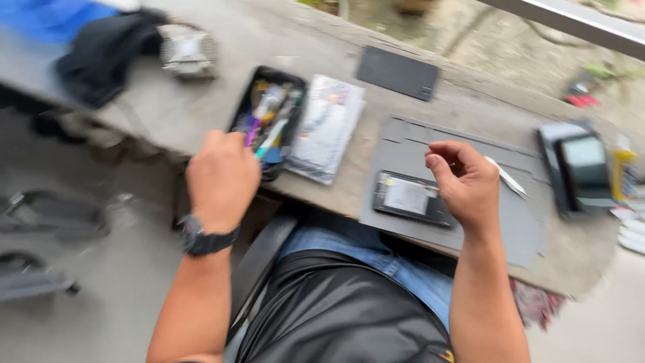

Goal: Removing the back cover of a smartphone using a prying tool and hands on a repair mat.

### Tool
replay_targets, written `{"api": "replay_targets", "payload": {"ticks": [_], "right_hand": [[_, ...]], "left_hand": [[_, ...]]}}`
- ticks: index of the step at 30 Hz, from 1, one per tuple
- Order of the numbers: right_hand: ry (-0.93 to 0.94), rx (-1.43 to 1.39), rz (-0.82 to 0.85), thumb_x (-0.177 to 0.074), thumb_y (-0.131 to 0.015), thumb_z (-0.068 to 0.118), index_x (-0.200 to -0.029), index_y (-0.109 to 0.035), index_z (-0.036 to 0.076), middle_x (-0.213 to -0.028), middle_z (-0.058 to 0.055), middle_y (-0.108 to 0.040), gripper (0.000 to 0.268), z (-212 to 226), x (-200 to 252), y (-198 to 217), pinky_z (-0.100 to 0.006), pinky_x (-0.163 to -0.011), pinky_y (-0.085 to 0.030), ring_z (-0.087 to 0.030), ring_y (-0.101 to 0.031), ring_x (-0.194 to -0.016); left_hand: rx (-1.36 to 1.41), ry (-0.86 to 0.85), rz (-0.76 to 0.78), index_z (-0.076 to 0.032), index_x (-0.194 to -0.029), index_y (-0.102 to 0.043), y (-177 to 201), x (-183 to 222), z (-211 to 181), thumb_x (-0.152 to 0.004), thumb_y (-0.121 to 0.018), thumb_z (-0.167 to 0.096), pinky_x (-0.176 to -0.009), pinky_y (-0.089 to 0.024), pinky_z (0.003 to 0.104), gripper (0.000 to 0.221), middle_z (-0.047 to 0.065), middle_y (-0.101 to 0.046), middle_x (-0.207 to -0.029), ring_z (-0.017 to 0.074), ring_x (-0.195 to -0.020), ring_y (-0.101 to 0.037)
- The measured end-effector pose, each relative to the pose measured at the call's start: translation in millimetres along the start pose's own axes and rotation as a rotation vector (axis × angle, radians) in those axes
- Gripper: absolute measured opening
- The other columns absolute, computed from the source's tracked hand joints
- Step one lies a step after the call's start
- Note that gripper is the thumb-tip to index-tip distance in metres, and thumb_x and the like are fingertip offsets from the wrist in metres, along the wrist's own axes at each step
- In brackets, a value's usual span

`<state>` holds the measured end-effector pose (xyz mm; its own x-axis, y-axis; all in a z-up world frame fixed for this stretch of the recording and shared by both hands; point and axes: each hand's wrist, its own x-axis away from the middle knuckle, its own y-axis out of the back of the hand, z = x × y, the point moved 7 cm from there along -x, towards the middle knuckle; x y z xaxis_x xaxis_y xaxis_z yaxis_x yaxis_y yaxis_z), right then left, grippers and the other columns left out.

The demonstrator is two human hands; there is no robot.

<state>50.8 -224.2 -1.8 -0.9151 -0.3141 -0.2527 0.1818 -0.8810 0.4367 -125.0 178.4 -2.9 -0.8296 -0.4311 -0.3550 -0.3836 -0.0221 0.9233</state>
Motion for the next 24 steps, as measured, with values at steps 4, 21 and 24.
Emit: {"api": "replay_targets", "payload": {"ticks": [4, 21, 24], "right_hand": [[-0.016, 0.198, -0.196, -0.113, -0.086, 0.000, -0.123, -0.088, 0.006, -0.097, -0.009, -0.083, 0.012, -24.4, 19.7, 74.3, -0.033, -0.084, -0.067, -0.018, -0.079, -0.088], [0.172, 0.346, -0.069, -0.101, -0.084, 0.008, -0.130, -0.085, 0.014, -0.092, -0.011, -0.071, 0.030, -9.4, -0.4, 2.8, -0.046, -0.088, -0.063, -0.037, -0.076, -0.088], [0.155, 0.288, 0.031, -0.095, -0.082, 0.011, -0.122, -0.087, 0.023, -0.084, 0.001, -0.069, 0.030, -6.4, -11.2, -75.7, -0.038, -0.084, -0.064, -0.022, -0.076, -0.078]], "left_hand": [[0.151, -0.102, -0.125, -0.011, -0.126, -0.085, 20.7, 3.4, -31.4, -0.102, -0.086, -0.019, -0.075, -0.063, 0.049, 0.025, 0.006, -0.069, -0.111, 0.0380, -0.093, -0.081], [0.500, -0.247, -0.200, -0.010, -0.111, -0.088, 18.2, -2.4, -85.0, -0.109, -0.082, -0.011, -0.071, -0.060, 0.040, 0.006, 0.003, -0.069, -0.089, 0.0287, -0.074, -0.073], [0.508, -0.226, -0.220, -0.010, -0.109, -0.086, 24.2, 0.6, -77.0, -0.111, -0.079, -0.011, -0.072, -0.061, 0.040, 0.007, 0.003, -0.070, -0.090, 0.0306, -0.078, -0.076]]}}
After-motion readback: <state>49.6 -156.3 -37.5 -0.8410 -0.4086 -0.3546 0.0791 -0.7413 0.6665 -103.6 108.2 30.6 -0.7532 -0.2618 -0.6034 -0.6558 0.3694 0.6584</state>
